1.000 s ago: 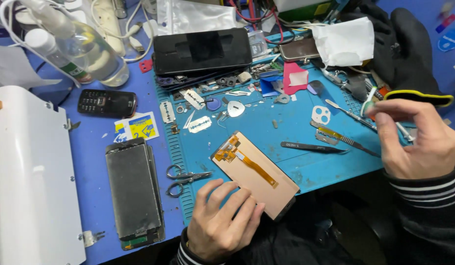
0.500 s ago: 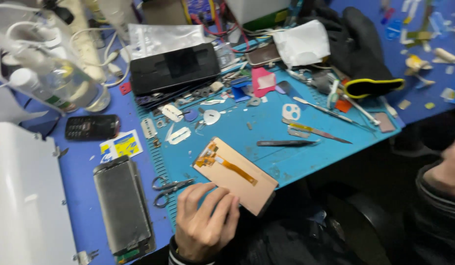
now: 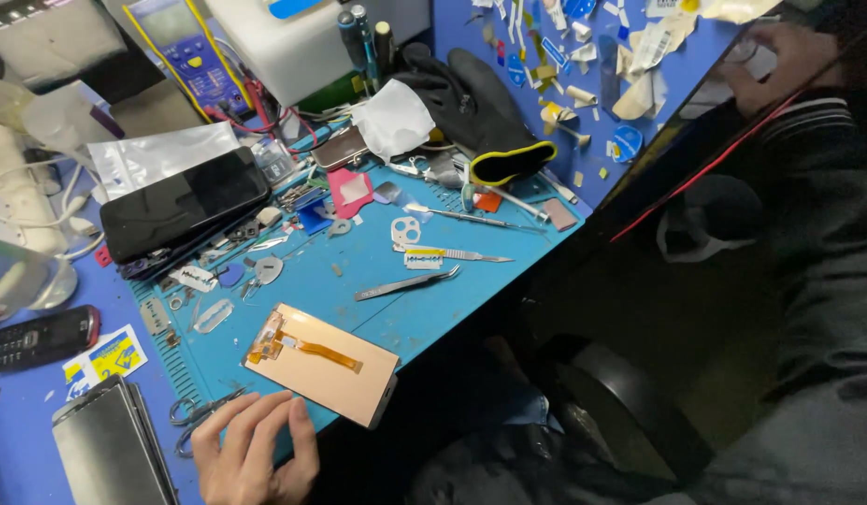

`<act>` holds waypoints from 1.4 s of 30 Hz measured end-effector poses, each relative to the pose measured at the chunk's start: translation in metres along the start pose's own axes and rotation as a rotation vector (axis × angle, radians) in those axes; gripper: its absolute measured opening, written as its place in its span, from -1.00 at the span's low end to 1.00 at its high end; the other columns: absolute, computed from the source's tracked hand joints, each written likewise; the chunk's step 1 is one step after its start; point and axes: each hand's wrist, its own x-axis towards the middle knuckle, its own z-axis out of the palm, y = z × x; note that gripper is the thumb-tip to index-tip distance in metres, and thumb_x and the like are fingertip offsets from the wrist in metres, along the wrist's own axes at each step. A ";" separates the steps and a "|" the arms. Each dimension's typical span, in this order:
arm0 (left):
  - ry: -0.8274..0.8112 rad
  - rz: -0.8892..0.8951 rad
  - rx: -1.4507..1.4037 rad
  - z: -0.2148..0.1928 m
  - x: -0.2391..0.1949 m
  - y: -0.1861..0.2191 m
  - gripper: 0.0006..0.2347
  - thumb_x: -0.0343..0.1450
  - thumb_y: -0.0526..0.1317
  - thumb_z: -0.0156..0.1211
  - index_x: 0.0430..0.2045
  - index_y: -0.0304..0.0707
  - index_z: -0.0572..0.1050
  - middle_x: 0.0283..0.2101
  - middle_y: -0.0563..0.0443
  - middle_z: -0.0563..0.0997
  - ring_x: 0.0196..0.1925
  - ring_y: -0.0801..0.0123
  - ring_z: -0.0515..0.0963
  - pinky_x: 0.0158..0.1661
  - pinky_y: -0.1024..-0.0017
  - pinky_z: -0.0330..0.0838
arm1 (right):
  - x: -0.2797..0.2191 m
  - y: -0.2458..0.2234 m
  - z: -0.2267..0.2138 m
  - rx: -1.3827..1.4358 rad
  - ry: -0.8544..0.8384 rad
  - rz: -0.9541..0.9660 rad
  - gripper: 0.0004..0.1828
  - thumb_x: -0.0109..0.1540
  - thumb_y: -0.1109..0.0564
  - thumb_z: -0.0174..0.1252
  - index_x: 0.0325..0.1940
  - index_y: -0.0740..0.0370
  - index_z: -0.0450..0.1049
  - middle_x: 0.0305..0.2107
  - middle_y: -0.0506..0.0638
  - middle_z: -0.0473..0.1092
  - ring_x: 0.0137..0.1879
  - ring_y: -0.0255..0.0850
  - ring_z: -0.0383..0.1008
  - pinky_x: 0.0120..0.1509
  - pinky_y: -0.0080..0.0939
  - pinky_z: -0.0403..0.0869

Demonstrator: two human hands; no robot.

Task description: Repairing or remanufacturing a smartphone screen assembly.

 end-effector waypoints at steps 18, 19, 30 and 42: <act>-0.019 -0.013 -0.010 0.003 -0.005 -0.010 -0.89 0.53 -0.31 0.28 -0.41 -0.27 0.64 -0.26 0.01 0.70 -0.05 0.10 0.63 0.12 0.30 0.40 | -0.027 -0.163 0.102 0.098 0.087 0.073 -0.67 0.41 0.30 0.22 0.21 0.50 0.37 -0.11 0.23 0.41 -0.02 -0.12 0.43 0.06 -0.19 0.43; -0.037 -0.011 -0.019 -0.001 0.000 -0.005 -0.89 0.53 -0.31 0.28 -0.41 -0.27 0.64 -0.26 0.01 0.70 -0.05 0.10 0.63 0.12 0.30 0.40 | -0.045 -0.190 0.101 0.082 0.085 0.085 -0.67 0.41 0.30 0.22 0.21 0.50 0.37 -0.11 0.23 0.41 -0.02 -0.12 0.43 0.06 -0.19 0.43; -0.204 0.196 -0.565 -0.046 0.089 0.066 -0.64 0.52 -0.27 0.26 0.18 -0.45 0.39 0.13 -0.18 0.60 0.15 0.01 0.59 0.25 0.17 0.45 | -0.092 -0.375 0.195 0.587 -0.719 0.191 -0.41 0.11 0.26 0.33 0.19 0.59 0.42 -0.20 0.22 0.55 -0.20 -0.22 0.56 -0.01 -0.32 0.60; 0.102 -0.056 -0.754 -0.014 0.090 0.052 -0.94 0.43 -0.41 0.35 -0.30 -0.30 0.59 -0.18 -0.10 0.67 -0.16 0.23 0.69 -0.06 0.36 0.59 | -0.082 -0.404 0.254 0.431 -0.725 -0.487 -0.59 0.13 0.13 0.37 -0.02 0.40 0.53 -0.23 0.10 0.58 -0.16 -0.16 0.63 0.13 -0.20 0.57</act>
